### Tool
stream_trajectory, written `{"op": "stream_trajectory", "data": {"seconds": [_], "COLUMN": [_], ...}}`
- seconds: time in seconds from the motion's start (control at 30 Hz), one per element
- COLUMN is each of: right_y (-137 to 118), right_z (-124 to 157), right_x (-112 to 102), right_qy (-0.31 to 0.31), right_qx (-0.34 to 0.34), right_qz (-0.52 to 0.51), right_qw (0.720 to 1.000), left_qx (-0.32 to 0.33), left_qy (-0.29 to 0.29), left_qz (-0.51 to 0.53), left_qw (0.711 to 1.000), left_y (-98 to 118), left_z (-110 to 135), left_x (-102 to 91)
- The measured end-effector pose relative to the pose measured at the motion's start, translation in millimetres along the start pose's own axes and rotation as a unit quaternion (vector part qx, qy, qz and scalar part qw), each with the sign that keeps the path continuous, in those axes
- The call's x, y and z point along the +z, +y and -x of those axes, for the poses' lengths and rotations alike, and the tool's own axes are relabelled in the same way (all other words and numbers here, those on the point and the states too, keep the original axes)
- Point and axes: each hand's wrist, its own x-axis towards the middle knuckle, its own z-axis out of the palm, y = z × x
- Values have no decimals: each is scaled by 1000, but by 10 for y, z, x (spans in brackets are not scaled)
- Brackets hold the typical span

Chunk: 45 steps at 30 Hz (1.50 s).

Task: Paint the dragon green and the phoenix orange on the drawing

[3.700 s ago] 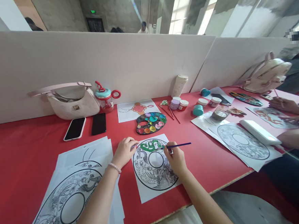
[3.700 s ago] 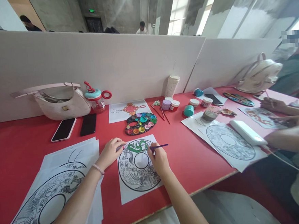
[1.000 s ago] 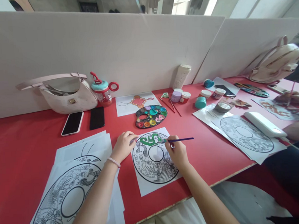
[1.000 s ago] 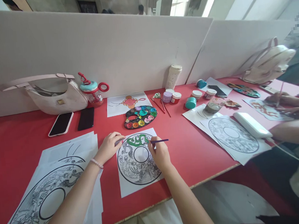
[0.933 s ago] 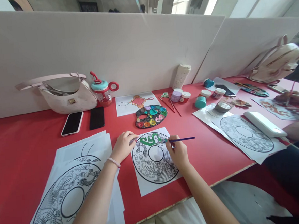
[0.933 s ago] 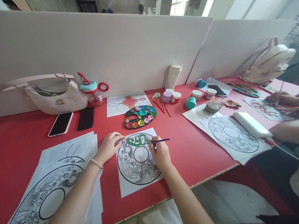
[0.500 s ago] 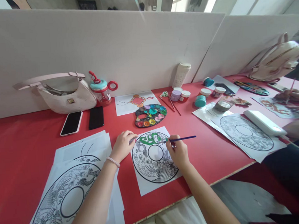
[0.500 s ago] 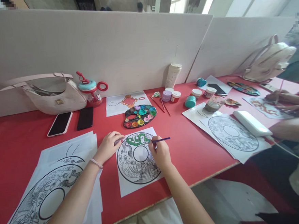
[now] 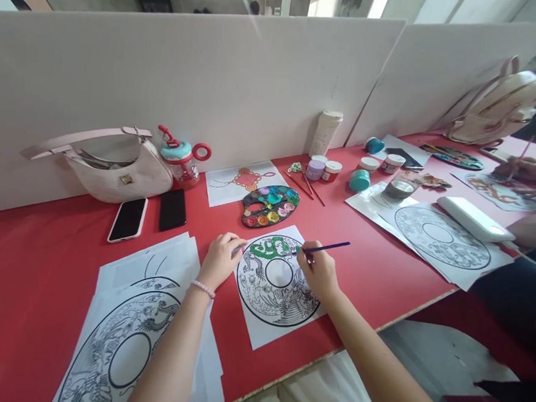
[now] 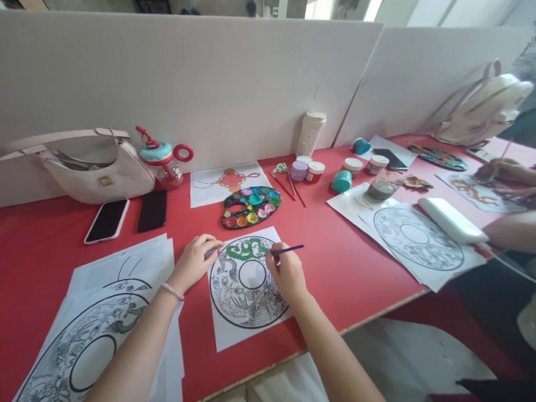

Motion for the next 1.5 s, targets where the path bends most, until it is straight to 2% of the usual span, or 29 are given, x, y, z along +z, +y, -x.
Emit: {"op": "stream_trajectory", "data": {"seconds": [0.93,1.1,1.2,1.33,1.4,1.5], "right_y": [-10,7,29,100,164,290], "right_z": [17,1,-48,-196,-298,-424], "right_x": [-8,-29,-84,-208,-248,-234], "right_qy": [6,10,-16,-89,-128,-180], "right_qx": [-14,18,22,4,35,78], "right_qz": [-19,-32,-51,-91,-146,-265], "right_qw": [1000,999,998,992,980,944], "left_qx": [8,10,14,16,16,11], "left_qy": [7,6,5,4,2,-1], "left_qz": [-6,-12,-18,-22,-18,-13], "left_qw": [1000,1000,1000,1000,1000,1000], "left_y": [-5,27,36,34,32,29], "left_z": [-3,-1,-5,-13,-15,-15], "left_x": [1,-17,-31,-37,-29,-12]}}
